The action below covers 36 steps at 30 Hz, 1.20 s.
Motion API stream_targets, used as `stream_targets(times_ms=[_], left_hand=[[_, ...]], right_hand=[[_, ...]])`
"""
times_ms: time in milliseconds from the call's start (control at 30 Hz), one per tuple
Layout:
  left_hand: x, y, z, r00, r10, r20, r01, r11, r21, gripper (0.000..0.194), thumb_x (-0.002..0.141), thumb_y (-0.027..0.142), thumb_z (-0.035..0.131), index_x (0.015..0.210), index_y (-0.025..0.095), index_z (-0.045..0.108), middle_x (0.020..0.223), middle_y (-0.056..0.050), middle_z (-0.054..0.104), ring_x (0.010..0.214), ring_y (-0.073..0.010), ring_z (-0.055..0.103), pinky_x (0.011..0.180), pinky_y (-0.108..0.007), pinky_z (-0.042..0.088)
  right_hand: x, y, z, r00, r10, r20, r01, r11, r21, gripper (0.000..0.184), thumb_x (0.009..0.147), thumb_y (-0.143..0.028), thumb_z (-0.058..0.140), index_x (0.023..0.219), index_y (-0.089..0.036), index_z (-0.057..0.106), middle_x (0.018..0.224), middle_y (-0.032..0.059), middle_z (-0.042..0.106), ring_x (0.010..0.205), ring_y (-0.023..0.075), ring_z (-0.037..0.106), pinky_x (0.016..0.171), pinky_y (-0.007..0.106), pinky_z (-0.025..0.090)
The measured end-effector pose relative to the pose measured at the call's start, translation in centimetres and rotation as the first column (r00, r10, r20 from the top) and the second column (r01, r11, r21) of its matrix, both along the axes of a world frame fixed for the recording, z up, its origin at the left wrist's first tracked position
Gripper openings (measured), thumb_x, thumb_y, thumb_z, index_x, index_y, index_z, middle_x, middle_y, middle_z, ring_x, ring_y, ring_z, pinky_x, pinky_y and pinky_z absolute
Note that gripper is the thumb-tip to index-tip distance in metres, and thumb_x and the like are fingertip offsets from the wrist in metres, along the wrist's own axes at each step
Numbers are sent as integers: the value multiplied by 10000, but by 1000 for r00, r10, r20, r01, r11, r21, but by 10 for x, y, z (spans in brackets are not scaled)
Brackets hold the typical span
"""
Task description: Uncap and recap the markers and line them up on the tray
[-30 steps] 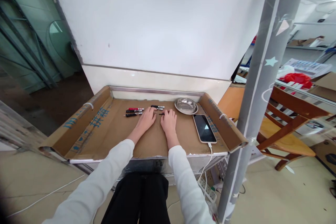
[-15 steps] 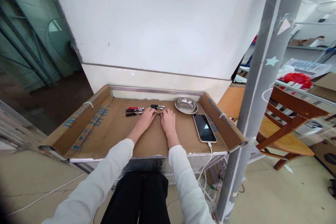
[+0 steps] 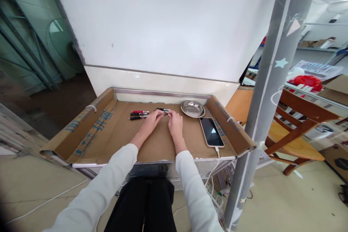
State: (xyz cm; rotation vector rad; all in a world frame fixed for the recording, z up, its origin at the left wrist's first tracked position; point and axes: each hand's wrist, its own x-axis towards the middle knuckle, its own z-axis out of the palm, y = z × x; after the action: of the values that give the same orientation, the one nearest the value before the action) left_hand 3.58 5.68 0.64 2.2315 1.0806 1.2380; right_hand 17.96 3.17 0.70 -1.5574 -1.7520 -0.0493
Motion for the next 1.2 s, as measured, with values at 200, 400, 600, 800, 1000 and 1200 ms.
stream_targets(times_ms=[200, 400, 600, 800, 1000, 1200], left_hand=[[-1, -6, 6, 999, 7, 35, -6, 1000, -25, 171, 911, 313, 418, 1010, 219, 522, 980, -31, 653, 913, -162, 622, 825, -299, 471], [-2, -10, 12, 997, 9, 80, -6, 999, -41, 210, 929, 304, 367, 1065, 208, 495, 980, -39, 646, 916, -146, 616, 816, -275, 461], [-3, -10, 12, 995, 10, 97, -9, 1000, -7, 203, 932, 304, 358, 1041, 199, 493, 999, -37, 643, 868, -127, 619, 799, -254, 460], [-3, -6, 8, 998, 22, 66, -20, 1000, -20, 192, 922, 301, 384, 1055, 210, 489, 984, -36, 650, 879, -143, 629, 803, -268, 466], [-2, -4, 4, 999, 14, -38, -17, 997, -74, 219, 920, 302, 388, 1118, 238, 456, 972, -28, 664, 884, -166, 639, 797, -297, 478], [3, 4, -4, 977, 147, -155, -133, 986, 99, 300, 925, 218, 313, 1180, 164, 461, 1177, -112, 588, 1097, -210, 551, 946, -372, 415]], right_hand=[[0, -1, 3, 991, 62, -121, -51, 994, 98, 266, 925, -228, 311, 1032, -167, 547, 1007, 81, 633, 916, 173, 555, 837, 293, 371], [0, 0, 0, 972, 139, -188, -119, 986, 118, 264, 921, -240, 311, 1045, -175, 535, 1008, 84, 621, 915, 166, 556, 842, 289, 404], [-2, -2, 2, 965, 218, -147, -208, 975, 80, 246, 926, -248, 323, 1049, -188, 527, 1016, 67, 628, 910, 154, 559, 822, 265, 419], [-3, -8, 4, 975, 223, -8, -223, 975, 20, 254, 930, -268, 339, 1082, -209, 534, 1019, 47, 639, 841, 146, 568, 782, 248, 418], [-1, -8, 6, 983, 155, 93, -152, 988, -42, 203, 904, -309, 425, 999, -223, 583, 838, 14, 655, 726, 148, 556, 720, 242, 399], [-1, -7, 6, 992, 76, 106, -73, 997, -32, 181, 910, -281, 427, 987, -219, 579, 950, 24, 669, 794, 163, 581, 759, 256, 383]])
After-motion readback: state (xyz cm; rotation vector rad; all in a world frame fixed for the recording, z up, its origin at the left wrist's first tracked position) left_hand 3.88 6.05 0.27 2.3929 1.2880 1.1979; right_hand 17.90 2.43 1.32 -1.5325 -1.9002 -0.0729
